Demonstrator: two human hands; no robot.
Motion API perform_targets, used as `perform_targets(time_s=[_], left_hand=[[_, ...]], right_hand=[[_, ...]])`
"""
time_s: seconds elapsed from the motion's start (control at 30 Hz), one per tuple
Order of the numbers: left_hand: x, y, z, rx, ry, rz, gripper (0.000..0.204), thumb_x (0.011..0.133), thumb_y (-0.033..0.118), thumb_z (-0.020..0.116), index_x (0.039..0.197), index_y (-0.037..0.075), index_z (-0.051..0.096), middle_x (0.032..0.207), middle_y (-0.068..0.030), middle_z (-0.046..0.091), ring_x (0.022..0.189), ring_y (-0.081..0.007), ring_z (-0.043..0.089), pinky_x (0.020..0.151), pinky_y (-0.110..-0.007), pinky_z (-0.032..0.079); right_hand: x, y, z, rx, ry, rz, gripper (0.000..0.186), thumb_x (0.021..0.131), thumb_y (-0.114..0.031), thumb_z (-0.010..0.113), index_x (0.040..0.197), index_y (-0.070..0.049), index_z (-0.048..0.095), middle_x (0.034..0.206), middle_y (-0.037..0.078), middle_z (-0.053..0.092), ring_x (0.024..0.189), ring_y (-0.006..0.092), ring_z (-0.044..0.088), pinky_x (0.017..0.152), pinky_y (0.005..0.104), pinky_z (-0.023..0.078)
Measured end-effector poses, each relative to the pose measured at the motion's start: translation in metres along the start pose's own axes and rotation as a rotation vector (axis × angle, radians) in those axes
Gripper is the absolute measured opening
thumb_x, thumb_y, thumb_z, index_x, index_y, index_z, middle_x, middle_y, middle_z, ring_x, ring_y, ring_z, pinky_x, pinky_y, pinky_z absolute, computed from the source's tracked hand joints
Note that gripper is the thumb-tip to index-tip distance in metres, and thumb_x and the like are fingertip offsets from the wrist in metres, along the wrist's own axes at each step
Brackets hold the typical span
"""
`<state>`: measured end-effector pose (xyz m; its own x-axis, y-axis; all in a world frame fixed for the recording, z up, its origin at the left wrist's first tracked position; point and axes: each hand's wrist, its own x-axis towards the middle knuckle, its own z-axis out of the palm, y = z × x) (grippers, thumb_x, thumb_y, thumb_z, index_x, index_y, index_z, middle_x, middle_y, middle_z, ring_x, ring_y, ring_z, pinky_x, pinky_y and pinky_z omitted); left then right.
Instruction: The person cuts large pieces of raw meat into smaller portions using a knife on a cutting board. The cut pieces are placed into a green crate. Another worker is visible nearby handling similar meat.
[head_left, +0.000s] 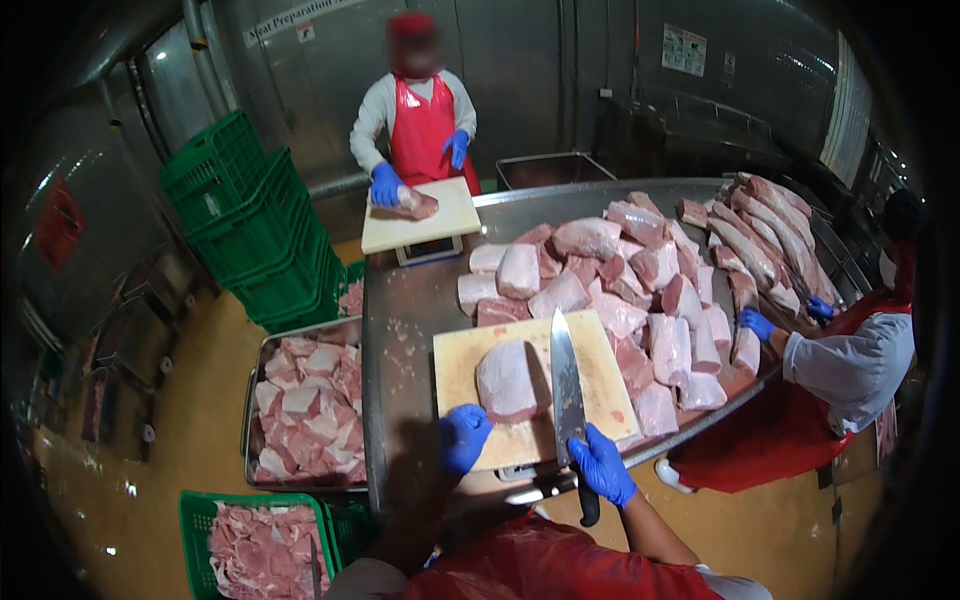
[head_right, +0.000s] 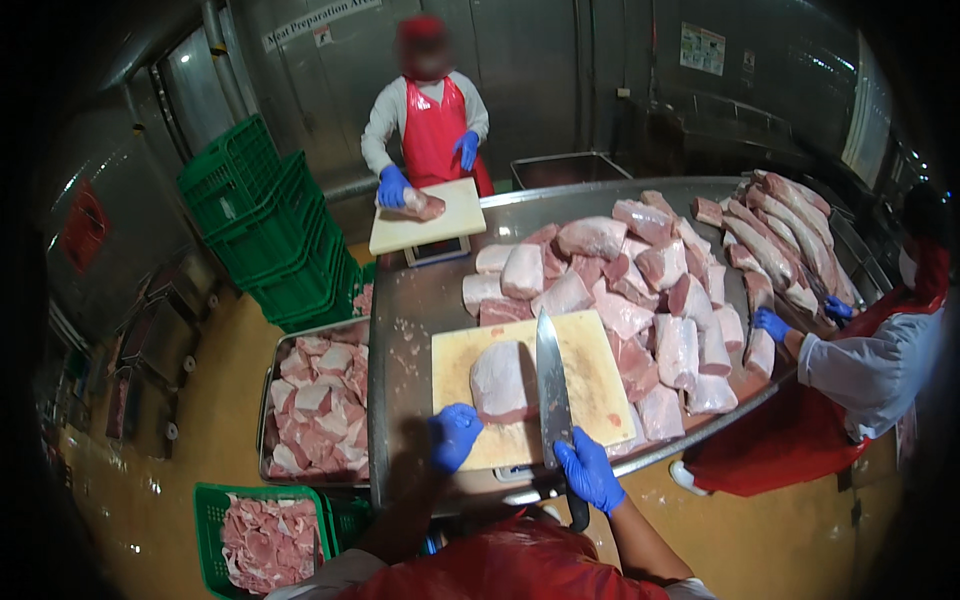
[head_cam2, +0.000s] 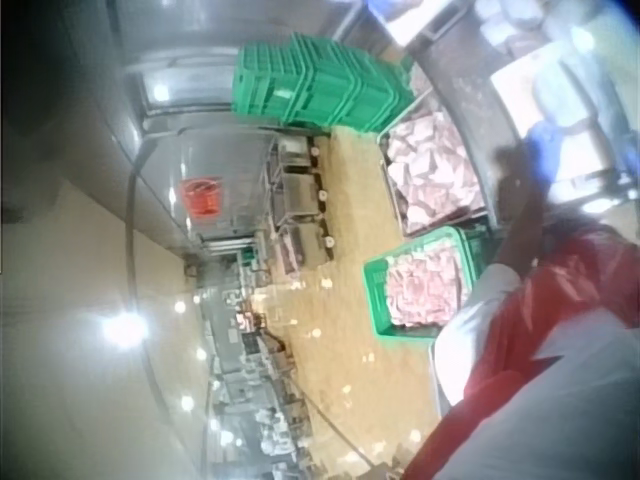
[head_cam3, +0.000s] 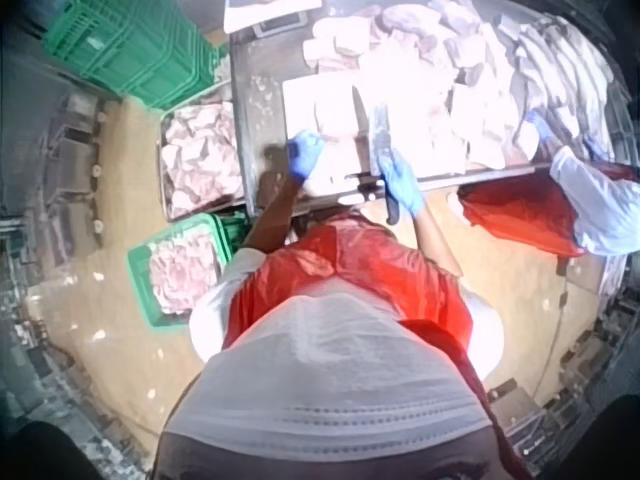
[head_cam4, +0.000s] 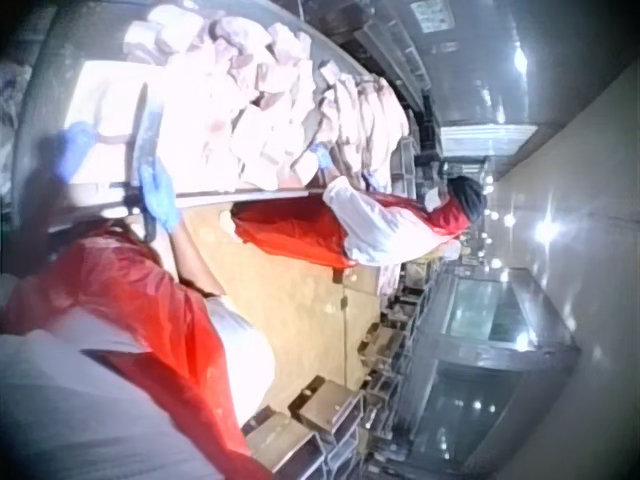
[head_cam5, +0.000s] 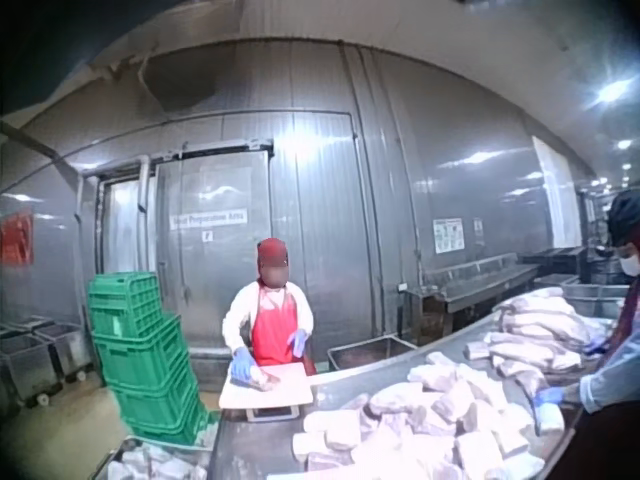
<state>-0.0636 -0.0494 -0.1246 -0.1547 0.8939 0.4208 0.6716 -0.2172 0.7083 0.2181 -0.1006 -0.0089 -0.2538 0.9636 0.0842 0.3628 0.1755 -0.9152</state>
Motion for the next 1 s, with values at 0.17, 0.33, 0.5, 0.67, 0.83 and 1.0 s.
perform_targets(time_s=[0.17, 0.33, 0.5, 0.67, 0.83, 1.0], left_hand=[[-0.003, -0.023, -0.001, -0.306, -0.009, 0.104, 0.019, 0.079, 0.000, 0.073, 0.081, 0.003, 0.054, 0.077, -0.0111, 0.051, 0.071, -0.0286, 0.054, 0.065, -0.041, 0.045], [0.005, 0.039, -0.028, -0.239, 0.023, 0.010, 0.034, 0.080, 0.004, 0.075, 0.113, -0.002, 0.066, 0.102, -0.0190, 0.067, 0.088, -0.0298, 0.066, 0.084, -0.038, 0.054], [0.010, 0.046, -0.037, -0.246, -0.001, -0.085, 0.019, 0.080, 0.004, 0.074, 0.098, -0.001, 0.071, 0.093, -0.0152, 0.071, 0.075, -0.0197, 0.069, 0.070, -0.032, 0.055], [0.002, 0.034, -0.046, -0.220, 0.115, -0.058, 0.009, 0.077, 0.000, 0.070, 0.086, 0.001, 0.071, 0.080, -0.0137, 0.068, 0.066, -0.0213, 0.066, 0.064, -0.031, 0.053], [-0.005, 0.030, -0.055, -0.229, 0.156, -0.090, 0.008, 0.077, -0.001, 0.069, 0.084, 0.001, 0.070, 0.078, -0.0138, 0.067, 0.065, -0.0214, 0.065, 0.063, -0.032, 0.053], [-0.010, 0.022, -0.076, -0.281, 0.228, -0.146, 0.010, 0.078, -0.002, 0.069, 0.087, 0.003, 0.070, 0.076, -0.0129, 0.065, 0.062, -0.0187, 0.063, 0.061, -0.032, 0.052]], right_hand=[[0.004, -0.040, 0.006, 0.265, -0.016, 0.269, 0.017, 0.105, -0.018, 0.051, 0.108, -0.001, 0.053, 0.074, 0.007, 0.063, 0.063, 0.0156, 0.065, 0.055, 0.0314, 0.051], [0.004, -0.025, 0.024, -0.245, 0.179, -0.085, 0.018, 0.101, -0.012, 0.058, 0.108, 0.002, 0.048, 0.065, 0.014, 0.060, 0.052, 0.0226, 0.057, 0.049, 0.0359, 0.043], [0.013, -0.036, 0.049, -0.530, 0.134, -0.245, 0.018, 0.099, -0.008, 0.058, 0.111, 0.002, 0.048, 0.073, 0.026, 0.063, 0.065, 0.0464, 0.062, 0.055, 0.0497, 0.047], [0.039, -0.023, 0.083, -0.692, -0.116, -0.159, 0.021, 0.093, -0.008, 0.053, 0.110, -0.001, 0.042, 0.085, 0.028, 0.063, 0.070, 0.0463, 0.064, 0.060, 0.0543, 0.051], [0.073, -0.027, 0.107, -0.829, -0.150, -0.210, 0.018, 0.093, -0.007, 0.051, 0.108, -0.002, 0.042, 0.083, 0.027, 0.064, 0.073, 0.0464, 0.064, 0.062, 0.0540, 0.052], [-0.006, -0.003, 0.027, -0.988, -0.322, -0.130, 0.015, 0.097, -0.011, 0.049, 0.109, -0.003, 0.043, 0.083, 0.025, 0.065, 0.074, 0.0457, 0.065, 0.063, 0.0542, 0.052]])
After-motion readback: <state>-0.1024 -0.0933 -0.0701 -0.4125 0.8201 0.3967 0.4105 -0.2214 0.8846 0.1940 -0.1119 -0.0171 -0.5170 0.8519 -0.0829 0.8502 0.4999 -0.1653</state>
